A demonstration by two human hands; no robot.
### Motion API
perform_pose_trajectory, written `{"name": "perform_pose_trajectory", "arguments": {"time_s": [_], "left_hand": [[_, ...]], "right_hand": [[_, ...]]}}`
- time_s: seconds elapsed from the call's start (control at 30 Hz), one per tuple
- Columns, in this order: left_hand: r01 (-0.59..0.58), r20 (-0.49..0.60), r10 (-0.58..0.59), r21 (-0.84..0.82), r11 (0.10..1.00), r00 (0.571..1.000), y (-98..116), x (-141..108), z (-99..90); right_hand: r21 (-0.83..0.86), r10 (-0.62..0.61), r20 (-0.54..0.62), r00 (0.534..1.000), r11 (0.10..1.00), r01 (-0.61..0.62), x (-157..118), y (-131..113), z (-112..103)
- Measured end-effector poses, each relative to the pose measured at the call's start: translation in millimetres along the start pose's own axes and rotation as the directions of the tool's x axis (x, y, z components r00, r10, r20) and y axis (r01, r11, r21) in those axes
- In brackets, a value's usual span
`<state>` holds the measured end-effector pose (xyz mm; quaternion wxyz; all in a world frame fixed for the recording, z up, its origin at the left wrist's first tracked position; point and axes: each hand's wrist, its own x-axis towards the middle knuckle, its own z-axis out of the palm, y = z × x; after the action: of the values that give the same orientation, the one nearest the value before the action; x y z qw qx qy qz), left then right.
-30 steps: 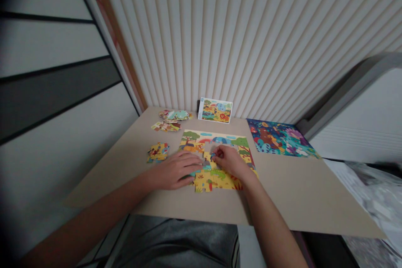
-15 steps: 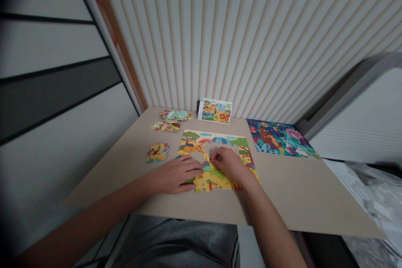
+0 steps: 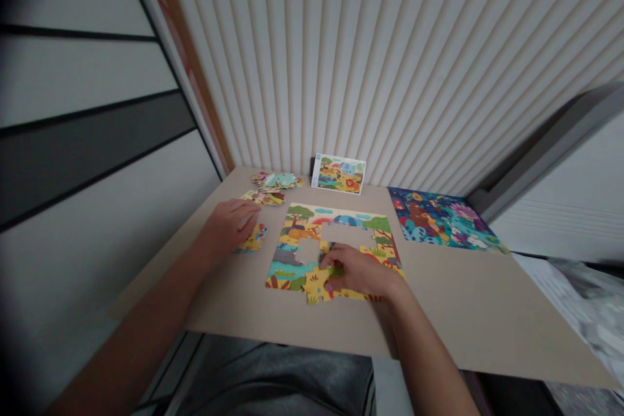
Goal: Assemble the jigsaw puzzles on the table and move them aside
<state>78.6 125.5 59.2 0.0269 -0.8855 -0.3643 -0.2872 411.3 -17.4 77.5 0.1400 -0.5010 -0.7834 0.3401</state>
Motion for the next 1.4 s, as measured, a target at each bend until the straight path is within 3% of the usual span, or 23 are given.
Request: {"name": "perform_pose_trajectory", "arguments": {"time_s": [0.1, 0.2, 0.3, 0.5, 0.7, 0.77, 0.93, 1.0, 1.13, 1.4], "left_hand": [[0.120, 0.045, -0.120, 0.014, 0.993, 0.992, -25.9, -5.9, -5.4], [0.150, 0.206, -0.138, -0.043, 0.988, 0.969, -41.7, -12.4, -9.4], [0.161, 0.330, -0.117, -0.107, 0.981, 0.937, -46.9, -17.3, -11.6], [0.189, 0.424, -0.110, -0.151, 0.970, 0.899, -46.6, -20.8, -9.9], [0.324, 0.457, -0.190, -0.235, 0.916, 0.869, -46.2, -22.0, -4.5], [0.333, 0.433, -0.207, -0.240, 0.912, 0.877, -46.0, -21.4, -4.4], [0.334, 0.239, -0.264, -0.332, 0.882, 0.935, -43.5, -15.0, -7.3], [0.374, 0.157, -0.340, -0.387, 0.843, 0.927, -41.8, -12.0, -9.0], [0.453, 0.059, -0.487, -0.480, 0.751, 0.871, -40.9, -9.2, -12.2], [0.432, 0.280, -0.347, -0.354, 0.829, 0.895, -30.4, -12.0, -5.7]], "right_hand": [[0.000, 0.000, 0.004, 1.000, 1.000, 0.000, -0.3, 0.8, -0.4], [-0.020, 0.000, 0.001, 1.000, 1.000, 0.000, -4.0, 2.1, -3.6], [-0.018, 0.016, -0.006, 1.000, 1.000, -0.016, -10.0, 8.7, -7.9], [0.036, 0.101, -0.147, 0.984, 0.995, -0.097, -12.2, 21.2, -10.2], [0.034, 0.084, -0.217, 0.973, 0.996, -0.078, -2.9, 14.5, -6.1], [0.017, 0.075, -0.237, 0.969, 0.997, -0.073, -0.8, 13.5, -5.3], [0.009, 0.055, -0.298, 0.953, 0.998, -0.055, 1.6, 12.6, -5.1], [0.009, 0.058, -0.331, 0.942, 0.998, -0.058, 2.4, 12.7, -4.9], [-0.005, 0.076, -0.364, 0.928, 0.997, -0.083, 4.6, 14.7, -2.9], [-0.040, 0.092, -0.310, 0.946, 0.993, -0.110, 6.4, 8.6, 1.0]]}}
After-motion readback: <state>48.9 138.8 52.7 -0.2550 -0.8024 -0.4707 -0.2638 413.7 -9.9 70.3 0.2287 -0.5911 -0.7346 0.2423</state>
